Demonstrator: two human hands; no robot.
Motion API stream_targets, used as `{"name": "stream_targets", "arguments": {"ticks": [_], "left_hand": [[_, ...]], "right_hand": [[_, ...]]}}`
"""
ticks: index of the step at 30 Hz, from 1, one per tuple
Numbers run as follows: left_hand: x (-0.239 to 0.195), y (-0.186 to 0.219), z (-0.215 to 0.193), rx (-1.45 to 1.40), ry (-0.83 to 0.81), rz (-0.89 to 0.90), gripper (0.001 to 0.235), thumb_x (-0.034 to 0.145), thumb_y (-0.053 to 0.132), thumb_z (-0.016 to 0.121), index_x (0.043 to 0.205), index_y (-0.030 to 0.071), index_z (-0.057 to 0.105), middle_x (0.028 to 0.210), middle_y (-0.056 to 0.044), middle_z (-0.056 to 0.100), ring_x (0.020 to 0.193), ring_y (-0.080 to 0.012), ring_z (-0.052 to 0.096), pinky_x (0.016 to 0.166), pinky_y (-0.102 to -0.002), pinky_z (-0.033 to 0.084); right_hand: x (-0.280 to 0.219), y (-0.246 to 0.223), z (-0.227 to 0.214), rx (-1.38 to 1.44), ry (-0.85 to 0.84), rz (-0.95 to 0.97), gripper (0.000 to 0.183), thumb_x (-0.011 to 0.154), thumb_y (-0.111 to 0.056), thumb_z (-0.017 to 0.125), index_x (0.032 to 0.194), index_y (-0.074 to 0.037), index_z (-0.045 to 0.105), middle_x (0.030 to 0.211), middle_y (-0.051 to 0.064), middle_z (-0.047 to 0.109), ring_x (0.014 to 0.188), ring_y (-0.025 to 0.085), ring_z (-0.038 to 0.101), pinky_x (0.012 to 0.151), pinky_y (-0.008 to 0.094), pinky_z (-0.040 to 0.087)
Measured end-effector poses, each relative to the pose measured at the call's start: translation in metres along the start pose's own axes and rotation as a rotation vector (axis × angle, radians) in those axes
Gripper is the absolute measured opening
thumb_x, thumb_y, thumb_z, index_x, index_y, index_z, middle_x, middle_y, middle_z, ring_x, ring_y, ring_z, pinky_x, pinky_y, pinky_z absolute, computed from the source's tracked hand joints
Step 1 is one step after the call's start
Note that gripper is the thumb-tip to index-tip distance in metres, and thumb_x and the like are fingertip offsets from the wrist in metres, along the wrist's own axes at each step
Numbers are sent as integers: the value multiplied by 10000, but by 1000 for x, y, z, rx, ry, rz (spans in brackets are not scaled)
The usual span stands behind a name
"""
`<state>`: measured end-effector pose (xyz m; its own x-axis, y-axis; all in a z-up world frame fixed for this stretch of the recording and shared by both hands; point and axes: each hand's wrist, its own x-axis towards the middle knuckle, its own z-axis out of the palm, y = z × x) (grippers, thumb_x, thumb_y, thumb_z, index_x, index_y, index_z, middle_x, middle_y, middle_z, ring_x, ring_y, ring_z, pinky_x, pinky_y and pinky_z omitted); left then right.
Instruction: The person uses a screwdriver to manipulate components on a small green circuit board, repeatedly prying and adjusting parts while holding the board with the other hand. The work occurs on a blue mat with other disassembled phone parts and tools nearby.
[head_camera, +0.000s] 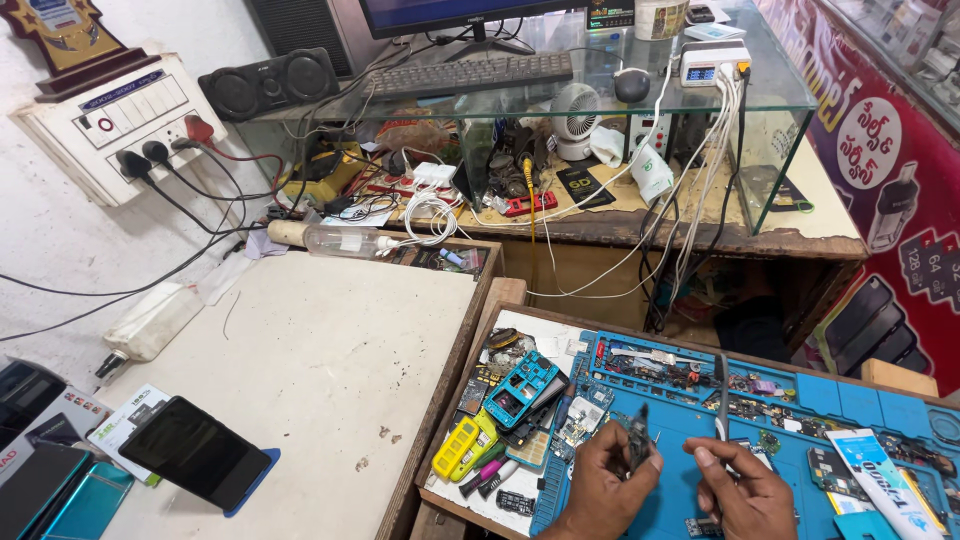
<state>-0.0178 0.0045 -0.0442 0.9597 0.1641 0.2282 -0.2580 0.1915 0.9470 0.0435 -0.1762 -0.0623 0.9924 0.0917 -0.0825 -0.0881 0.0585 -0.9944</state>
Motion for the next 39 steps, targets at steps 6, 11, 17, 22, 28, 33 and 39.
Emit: {"name": "stream_targets", "arguments": {"ticks": [6, 11, 17, 22, 28, 33, 39], "left_hand": [[5, 4, -4, -238, 40, -38, 319, 888, 204, 861, 1011, 93, 588, 898, 9, 627, 807, -49, 597, 723, -195, 531], [15, 4, -8, -414, 74, -115, 447, 875, 352, 846, 1028, 76, 528, 963, -69, 664, 930, -149, 724, 752, -297, 669], [14, 3, -9, -471, 27, -127, 527, 892, 429, 805, 1101, 78, 471, 977, -93, 643, 808, -225, 744, 554, -293, 623], [16, 5, -8, -438, 24, -127, 457, 900, 243, 816, 1153, 56, 485, 1076, -86, 628, 946, -223, 769, 704, -291, 657], [15, 3, -5, -381, 23, -121, 374, 943, 89, 786, 1167, 17, 495, 1113, -130, 640, 910, -172, 738, 761, -272, 656], [15, 1, -6, -325, 36, -154, 317, 989, 51, 739, 1221, -14, 533, 1129, -134, 648, 896, -148, 724, 709, -272, 659], [18, 8, -3, -329, 109, -129, 639, 901, -3, 683, 1464, 120, 406, 1077, -105, 652, 860, -184, 745, 641, -294, 665]], "right_hand": [[-18, -37, 16, -79, -16, -47, 562, 999, -195, 510, 1548, -132, 409, 977, 182, 739, 435, 132, 509, 373, 295, 382], [-26, -51, 25, -102, -50, -5, 567, 999, -206, 516, 1546, -124, 389, 966, 193, 750, 434, 139, 510, 397, 305, 398], [-27, -47, 23, -91, -58, 24, 558, 991, -200, 535, 1527, -103, 415, 968, 198, 749, 451, 138, 511, 428, 315, 429], [-24, -42, 20, -61, -72, 0, 562, 987, -186, 536, 1528, -94, 413, 960, 203, 748, 454, 130, 507, 431, 313, 440], [-24, -39, 20, -59, -84, -1, 560, 984, -179, 548, 1523, -86, 428, 959, 207, 749, 463, 123, 503, 447, 306, 451], [-26, -42, 20, -68, -87, 1, 553, 979, -179, 549, 1512, -92, 429, 950, 188, 755, 464, 127, 507, 446, 303, 449], [-33, -52, 20, -58, -161, -19, 603, 944, -201, 608, 1524, -186, 444, 1045, 73, 767, 543, 80, 484, 474, 252, 430]]}}
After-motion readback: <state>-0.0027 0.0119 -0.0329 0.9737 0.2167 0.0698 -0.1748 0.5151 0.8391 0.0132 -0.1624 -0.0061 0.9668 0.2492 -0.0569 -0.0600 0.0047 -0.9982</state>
